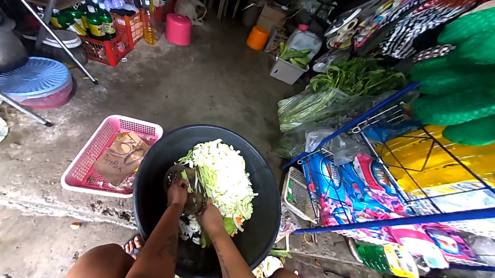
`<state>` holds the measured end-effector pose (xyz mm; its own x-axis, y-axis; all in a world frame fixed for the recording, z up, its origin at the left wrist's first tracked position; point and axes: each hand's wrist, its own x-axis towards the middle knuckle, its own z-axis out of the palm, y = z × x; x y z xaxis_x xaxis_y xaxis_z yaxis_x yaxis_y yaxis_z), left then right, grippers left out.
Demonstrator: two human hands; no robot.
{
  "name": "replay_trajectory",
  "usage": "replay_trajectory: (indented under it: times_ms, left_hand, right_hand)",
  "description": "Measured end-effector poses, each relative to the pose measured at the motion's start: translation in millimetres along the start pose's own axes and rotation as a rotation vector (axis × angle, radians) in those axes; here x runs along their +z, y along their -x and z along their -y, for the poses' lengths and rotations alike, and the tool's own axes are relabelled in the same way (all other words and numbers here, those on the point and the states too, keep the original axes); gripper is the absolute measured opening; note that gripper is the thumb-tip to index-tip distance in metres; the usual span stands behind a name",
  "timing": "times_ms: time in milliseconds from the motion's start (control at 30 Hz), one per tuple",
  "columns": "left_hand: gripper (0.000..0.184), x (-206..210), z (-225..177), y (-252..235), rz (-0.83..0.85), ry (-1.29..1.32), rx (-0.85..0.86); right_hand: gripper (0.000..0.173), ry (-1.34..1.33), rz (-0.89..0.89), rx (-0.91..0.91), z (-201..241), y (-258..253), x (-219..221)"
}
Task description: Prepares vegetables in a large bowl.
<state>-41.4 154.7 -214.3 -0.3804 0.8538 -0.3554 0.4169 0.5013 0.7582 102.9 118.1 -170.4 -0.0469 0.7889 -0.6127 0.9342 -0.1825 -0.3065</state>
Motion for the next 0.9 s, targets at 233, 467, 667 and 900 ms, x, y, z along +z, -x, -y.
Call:
replay_trajectory:
  times_ms: [233,467,667,900]
  left_hand:
    - [0.023,0.0,0.4,-0.9,0.003,0.072,-0.042]
    - [0.022,-0.1,-2.9,-1.5,-0.007,0.038,-0.059]
    - [0.024,-0.6,-6.9,0.8,-0.004,-0.049,-0.053]
    - [0.025,0.1,-8.4,4.2,-0.021,-0.057,-0.045]
  right_hand:
    - [0.046,0.028,0.069,-0.11,5.3,18.9,1.7]
    - [0.05,0.044,0.085,-0.095,9.5,10.5,9.0]
    - [0.058,-0.024,0.1,-0.13,11.6,-12.9,7.5]
    - [0.052,-0.082,0.184,-0.129,-5.0,9.4,-11.5]
